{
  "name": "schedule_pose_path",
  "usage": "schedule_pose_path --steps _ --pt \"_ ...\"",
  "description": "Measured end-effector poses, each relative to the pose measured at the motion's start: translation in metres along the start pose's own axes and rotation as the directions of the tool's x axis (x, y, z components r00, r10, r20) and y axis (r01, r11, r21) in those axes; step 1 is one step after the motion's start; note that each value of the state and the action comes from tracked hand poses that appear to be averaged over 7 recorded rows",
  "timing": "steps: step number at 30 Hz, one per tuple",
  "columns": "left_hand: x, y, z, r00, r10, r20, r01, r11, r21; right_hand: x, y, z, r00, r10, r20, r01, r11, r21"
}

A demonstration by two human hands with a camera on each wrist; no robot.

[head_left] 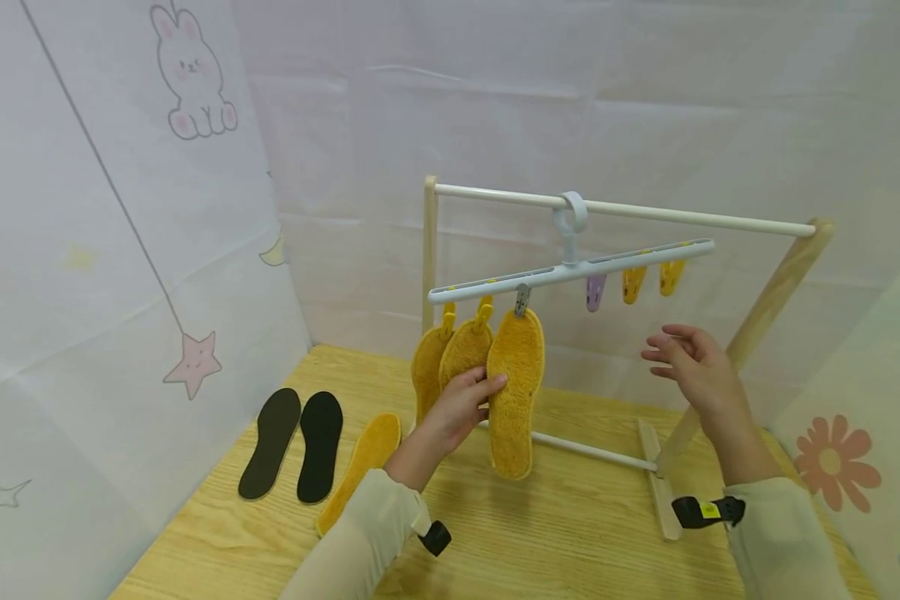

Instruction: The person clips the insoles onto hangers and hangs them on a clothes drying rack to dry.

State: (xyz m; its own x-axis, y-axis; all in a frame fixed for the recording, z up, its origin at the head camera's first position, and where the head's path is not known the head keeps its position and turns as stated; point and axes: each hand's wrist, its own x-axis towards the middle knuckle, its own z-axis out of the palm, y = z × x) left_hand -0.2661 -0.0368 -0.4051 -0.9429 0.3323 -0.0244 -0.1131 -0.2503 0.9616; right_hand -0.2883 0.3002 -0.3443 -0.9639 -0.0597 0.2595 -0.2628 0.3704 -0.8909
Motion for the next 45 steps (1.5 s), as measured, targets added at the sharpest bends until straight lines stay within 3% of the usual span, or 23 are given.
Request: schedule_pose_path --steps 8,21,27,34,41,45 --pt "-0.002 0.000 -0.005 1.000 0.003 0.017 -0.003 1.000 -0.002 0.015 -0.010 -0.003 0.999 0.048 -0.010 -0.048 0.997 -0.059" --pt "-0.004 -0.001 -0.010 1.000 -0.018 0.004 0.018 0.999 -0.042 0.032 -0.024 -0.011 0.989 0.136 -0.058 -0.138 0.990 -0.040" --pt "-0.005 -0.003 -0.007 0.999 -0.043 0.006 0.043 0.997 -0.057 0.036 -0.032 -0.023 0.995 0.081 -0.059 -0.070 0.984 0.164" --pt "-0.003 -0.009 -0.005 0.999 -0.052 0.011 0.053 0.998 -0.044 0.035 -0.044 -0.036 0.999 0.036 -0.010 -0.030 0.922 0.385" --pt "-0.002 -0.014 -0.002 0.999 -0.054 0.006 0.054 0.999 0.007 0.034 -0.047 -0.047 0.998 0.061 0.021 -0.064 0.901 0.428" --pt "-0.003 -0.017 -0.002 0.999 -0.053 0.006 0.052 0.998 0.023 0.031 -0.049 -0.051 0.999 0.026 0.034 -0.039 0.866 0.498"
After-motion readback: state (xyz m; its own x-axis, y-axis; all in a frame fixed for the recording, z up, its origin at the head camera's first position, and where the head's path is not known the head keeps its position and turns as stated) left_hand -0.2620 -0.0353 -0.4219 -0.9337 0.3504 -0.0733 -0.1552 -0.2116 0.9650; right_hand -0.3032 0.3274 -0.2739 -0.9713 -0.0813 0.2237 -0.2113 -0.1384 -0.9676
